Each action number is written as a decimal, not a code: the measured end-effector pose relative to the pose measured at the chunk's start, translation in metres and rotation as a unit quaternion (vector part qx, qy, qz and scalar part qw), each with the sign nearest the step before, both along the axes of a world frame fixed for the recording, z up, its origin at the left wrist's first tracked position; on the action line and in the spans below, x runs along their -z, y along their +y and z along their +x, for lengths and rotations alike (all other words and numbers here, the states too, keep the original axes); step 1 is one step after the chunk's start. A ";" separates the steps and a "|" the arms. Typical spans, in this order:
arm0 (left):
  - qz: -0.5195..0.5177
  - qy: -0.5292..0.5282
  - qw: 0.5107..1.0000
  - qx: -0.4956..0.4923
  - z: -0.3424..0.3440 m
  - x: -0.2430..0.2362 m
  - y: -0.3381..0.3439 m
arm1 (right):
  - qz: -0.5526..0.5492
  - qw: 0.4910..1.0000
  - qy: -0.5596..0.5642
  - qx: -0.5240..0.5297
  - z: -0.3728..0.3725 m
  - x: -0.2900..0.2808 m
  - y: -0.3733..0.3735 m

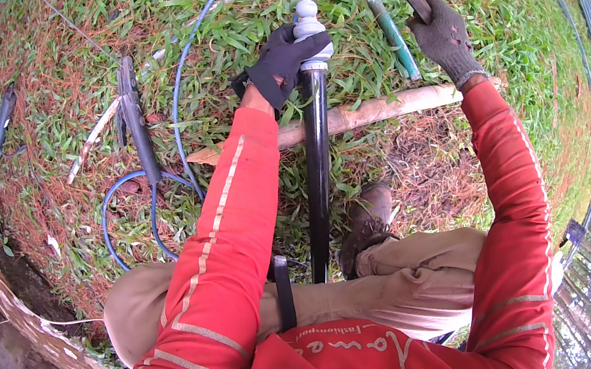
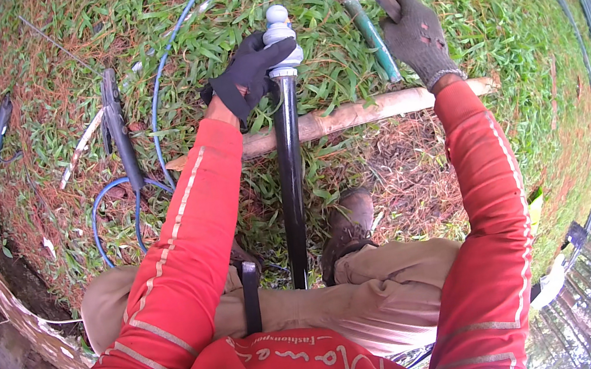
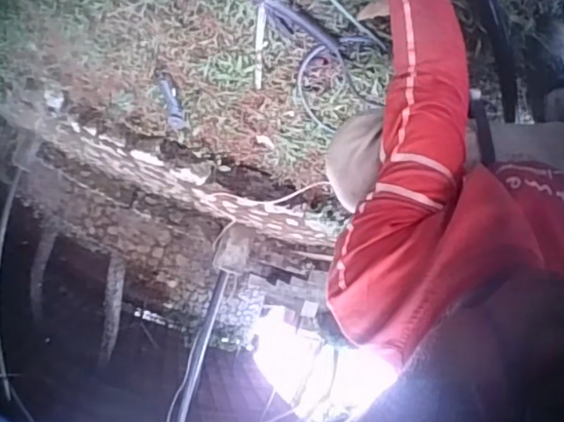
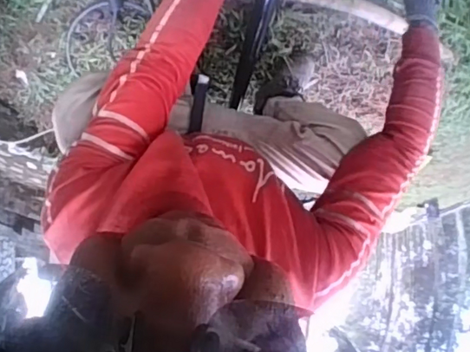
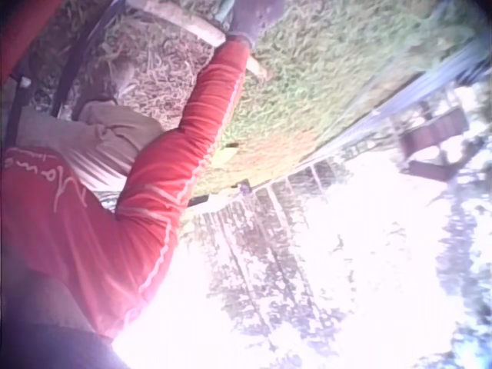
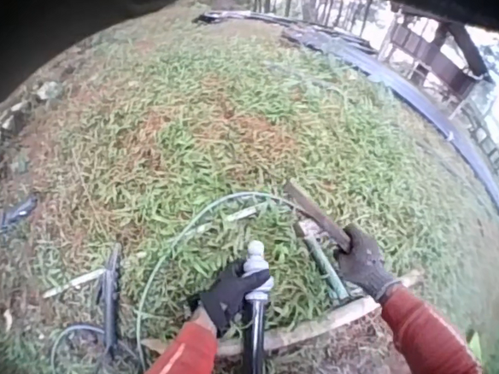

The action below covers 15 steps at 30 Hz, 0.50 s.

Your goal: The person prepares a metal pole by filing the end of a decorative cap, and then welds the cap onto the end of the long pole while sitting on the grass.

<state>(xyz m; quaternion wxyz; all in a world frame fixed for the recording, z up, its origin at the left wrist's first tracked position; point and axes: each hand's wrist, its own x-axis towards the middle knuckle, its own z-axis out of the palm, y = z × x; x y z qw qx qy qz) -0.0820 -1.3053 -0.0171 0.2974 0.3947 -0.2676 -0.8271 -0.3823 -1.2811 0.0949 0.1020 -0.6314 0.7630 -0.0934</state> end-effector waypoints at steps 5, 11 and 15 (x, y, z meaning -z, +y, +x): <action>-0.039 0.017 0.999 0.000 0.002 0.008 0.003 | 0.007 1.000 0.000 0.021 -0.011 -0.016 0.031; 0.027 0.103 0.994 -0.022 0.006 0.013 0.002 | 0.011 0.999 -0.027 0.038 -0.024 -0.018 0.079; 0.023 0.093 0.995 0.001 0.003 0.019 0.000 | 0.019 0.996 -0.050 0.071 -0.031 0.001 0.097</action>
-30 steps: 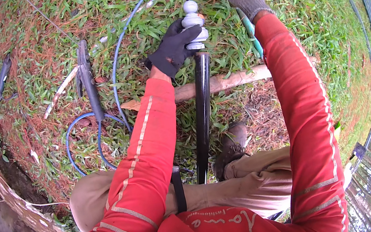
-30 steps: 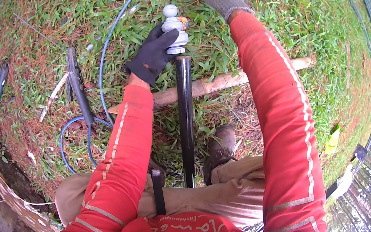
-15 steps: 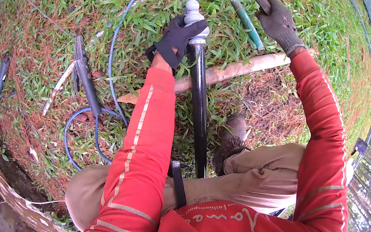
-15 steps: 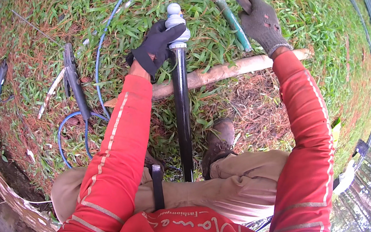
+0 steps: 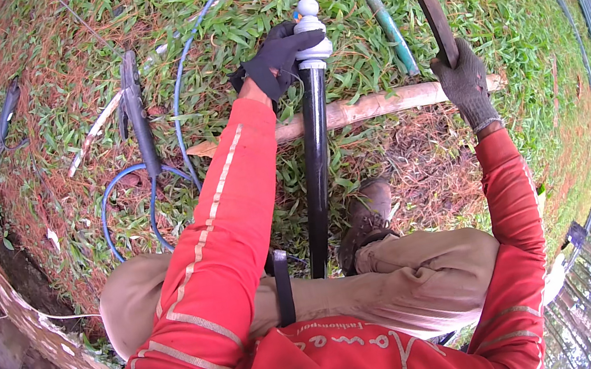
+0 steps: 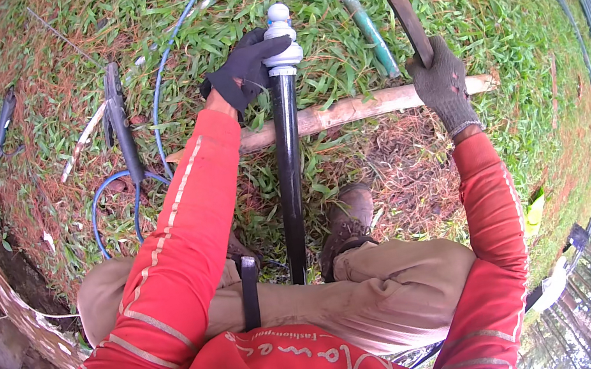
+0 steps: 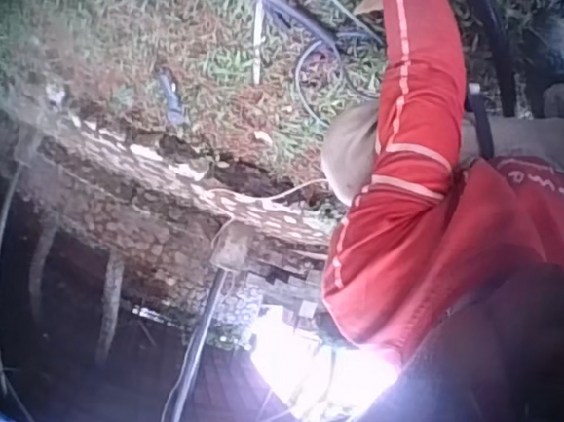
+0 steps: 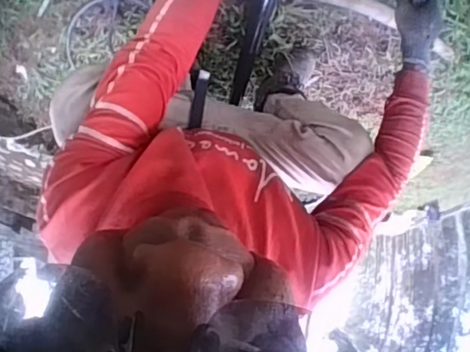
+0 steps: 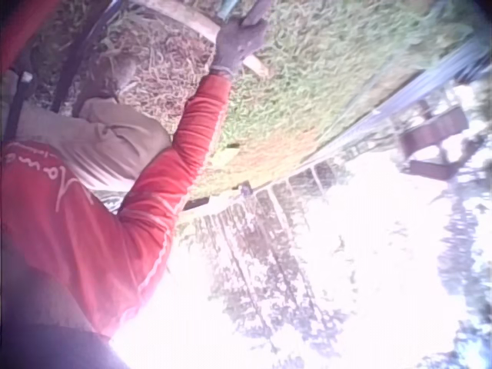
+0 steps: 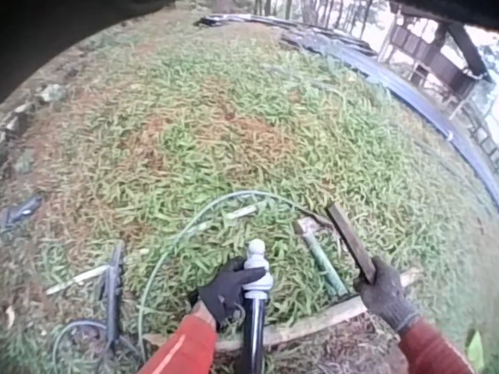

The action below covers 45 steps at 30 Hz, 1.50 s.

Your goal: The person prepares a metal pole by filing the end of a decorative cap, and then welds the cap onto the end of the long pole while sitting on the grass.

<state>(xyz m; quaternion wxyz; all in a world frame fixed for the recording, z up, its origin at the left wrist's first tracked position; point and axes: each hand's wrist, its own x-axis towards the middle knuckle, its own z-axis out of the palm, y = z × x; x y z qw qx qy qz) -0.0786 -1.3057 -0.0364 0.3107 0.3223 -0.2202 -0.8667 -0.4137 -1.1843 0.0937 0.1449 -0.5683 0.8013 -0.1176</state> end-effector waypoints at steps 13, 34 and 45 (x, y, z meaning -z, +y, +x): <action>0.026 0.044 0.999 0.016 0.001 0.004 -0.001 | 0.029 0.990 -0.092 0.107 -0.013 0.008 0.014; 0.123 0.115 0.983 0.074 0.004 -0.009 -0.011 | 0.062 0.972 -0.086 0.210 -0.074 0.038 0.060; 0.167 0.032 0.966 -0.196 -0.012 -0.022 -0.024 | 0.021 0.977 -0.128 0.171 -0.030 -0.017 0.050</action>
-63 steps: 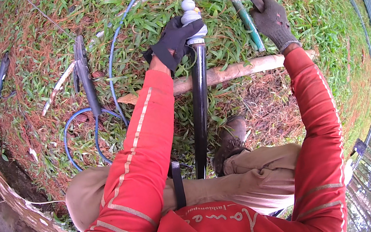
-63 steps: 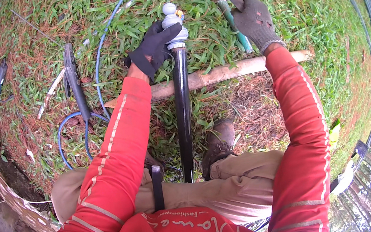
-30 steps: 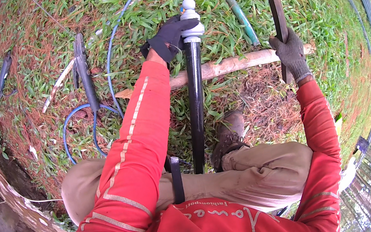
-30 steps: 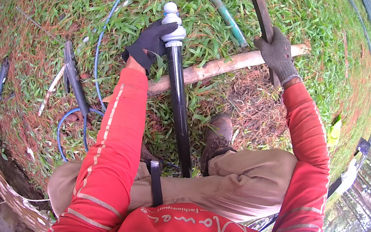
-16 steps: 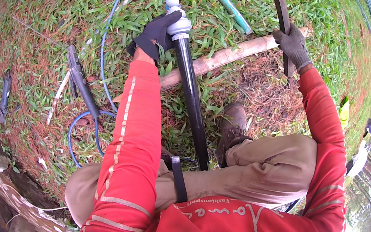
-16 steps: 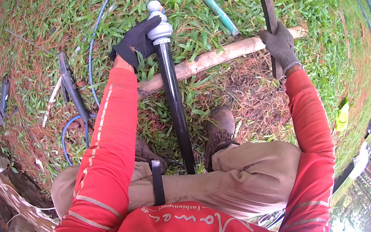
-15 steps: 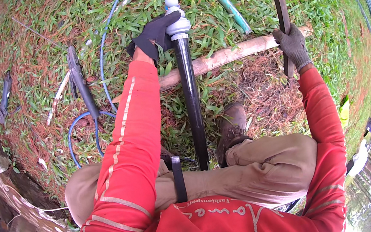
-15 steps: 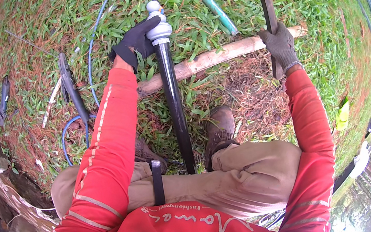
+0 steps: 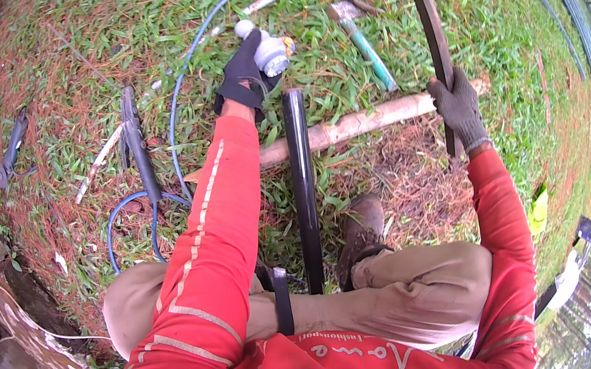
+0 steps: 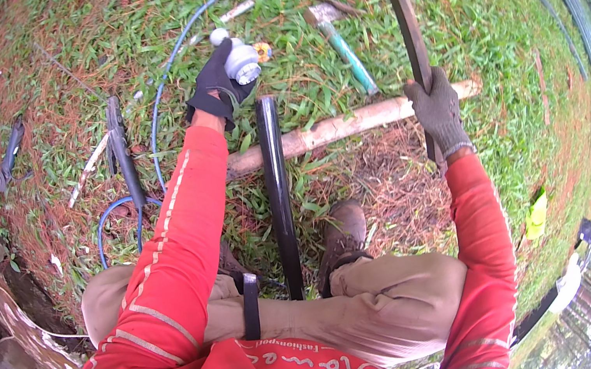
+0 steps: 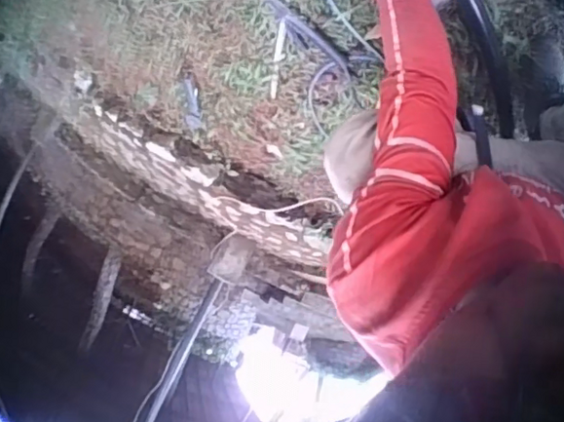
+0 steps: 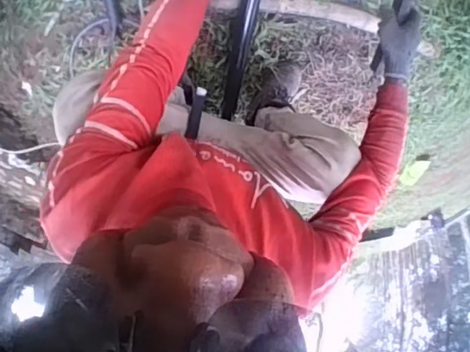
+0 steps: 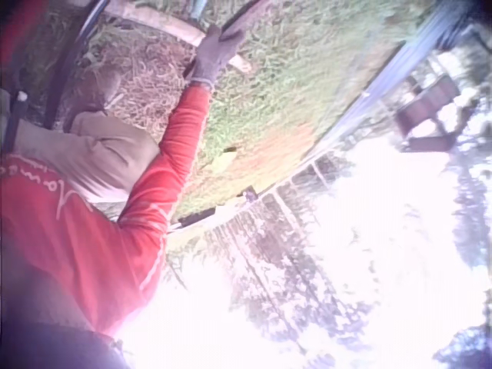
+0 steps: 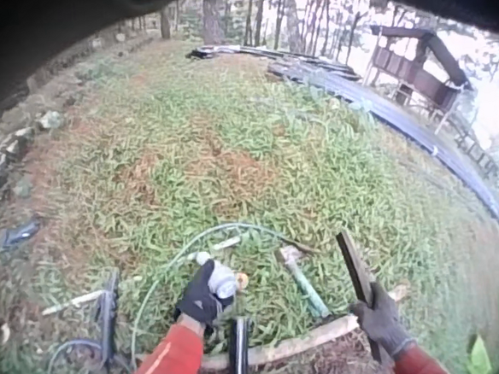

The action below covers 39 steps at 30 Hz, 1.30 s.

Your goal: The person prepares a metal pole by filing the end of a decorative cap, and then welds the cap onto the end of the long pole while sitting on the grass.

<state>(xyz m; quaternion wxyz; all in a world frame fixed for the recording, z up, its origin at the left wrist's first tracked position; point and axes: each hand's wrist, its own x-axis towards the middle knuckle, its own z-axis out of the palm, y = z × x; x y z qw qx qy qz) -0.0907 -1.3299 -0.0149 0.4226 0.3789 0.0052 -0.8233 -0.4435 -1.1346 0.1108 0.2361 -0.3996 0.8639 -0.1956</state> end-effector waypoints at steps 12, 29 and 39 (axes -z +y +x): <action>-0.015 0.326 0.932 -0.157 -0.019 -0.110 -0.018 | -0.148 0.929 -0.096 -0.325 0.187 -0.154 -0.040; -0.113 0.425 0.897 -0.052 -0.024 -0.174 -0.005 | -0.102 0.923 0.082 -0.361 0.242 -0.198 0.004; -0.048 0.420 0.906 -0.030 -0.024 -0.182 0.005 | -0.159 0.906 0.173 -0.351 0.236 -0.202 0.015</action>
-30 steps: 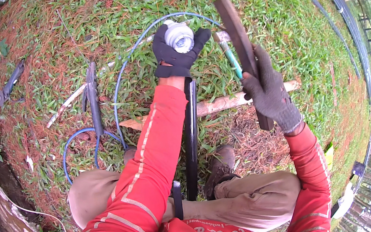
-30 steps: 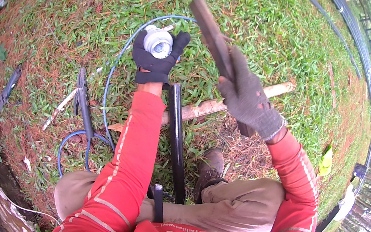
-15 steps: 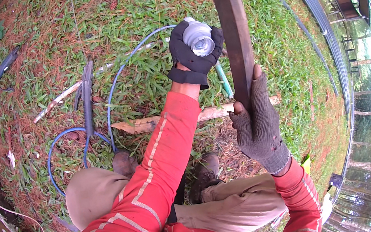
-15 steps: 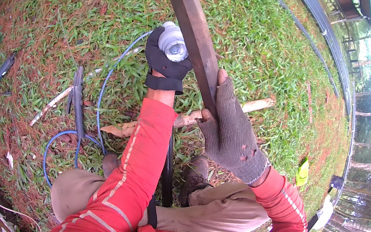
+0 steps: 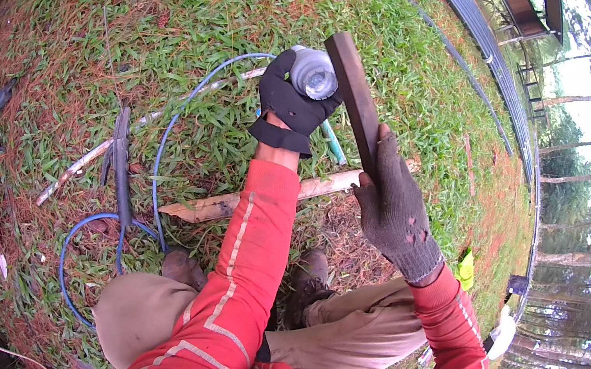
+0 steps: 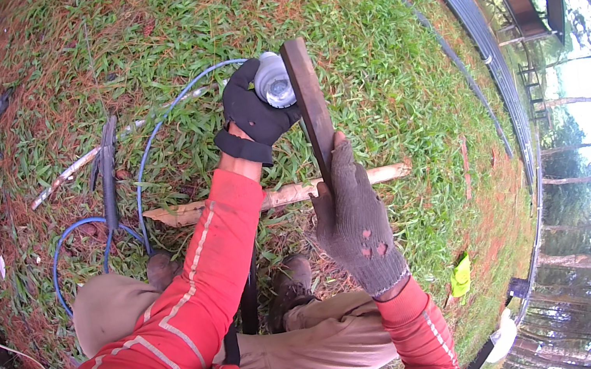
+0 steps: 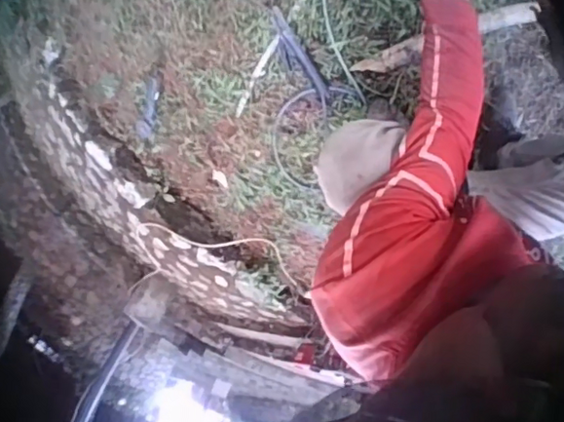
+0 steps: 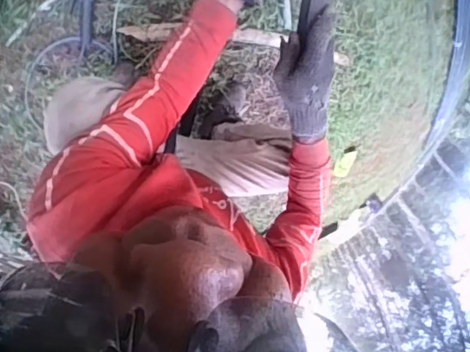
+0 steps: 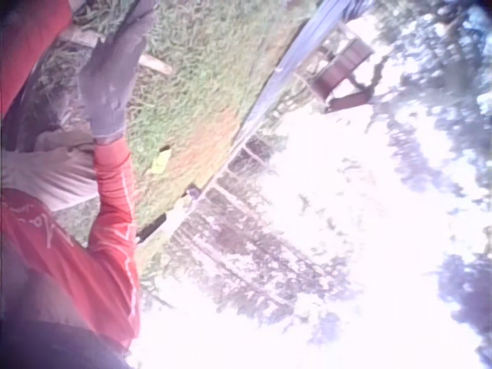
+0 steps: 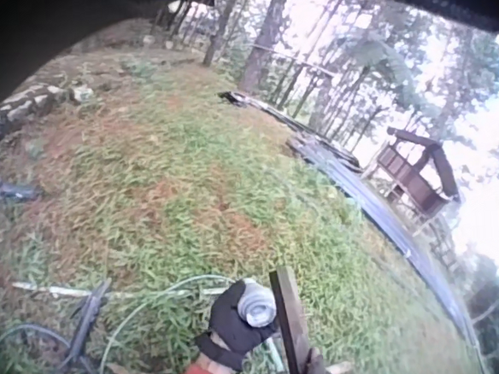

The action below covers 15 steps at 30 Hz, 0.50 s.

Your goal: The person prepares a metal pole by filing the end of a decorative cap, and then welds the cap onto the end of the long pole while sitting on the grass.

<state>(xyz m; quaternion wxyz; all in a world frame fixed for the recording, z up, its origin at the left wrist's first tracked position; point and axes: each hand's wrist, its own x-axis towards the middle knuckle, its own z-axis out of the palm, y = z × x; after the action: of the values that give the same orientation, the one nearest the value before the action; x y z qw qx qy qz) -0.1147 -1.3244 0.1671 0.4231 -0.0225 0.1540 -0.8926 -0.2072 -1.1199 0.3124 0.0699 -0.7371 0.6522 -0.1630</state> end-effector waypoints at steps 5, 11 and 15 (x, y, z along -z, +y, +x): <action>0.012 0.015 1.000 0.015 -0.013 0.008 -0.002 | -0.050 0.999 -0.011 0.004 0.004 0.000 -0.002; 0.025 -0.050 0.998 0.030 -0.008 -0.002 -0.005 | -0.059 0.998 0.021 -0.002 -0.003 0.011 -0.006; -0.039 0.006 0.999 0.005 -0.005 -0.008 0.001 | 0.001 0.999 0.016 0.030 0.007 0.005 -0.004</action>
<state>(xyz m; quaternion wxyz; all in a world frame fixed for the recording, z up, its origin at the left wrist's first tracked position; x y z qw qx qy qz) -0.1195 -1.3230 0.1756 0.4166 -0.0433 0.1221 -0.8998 -0.2001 -1.1242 0.3074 0.0557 -0.7197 0.6749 -0.1528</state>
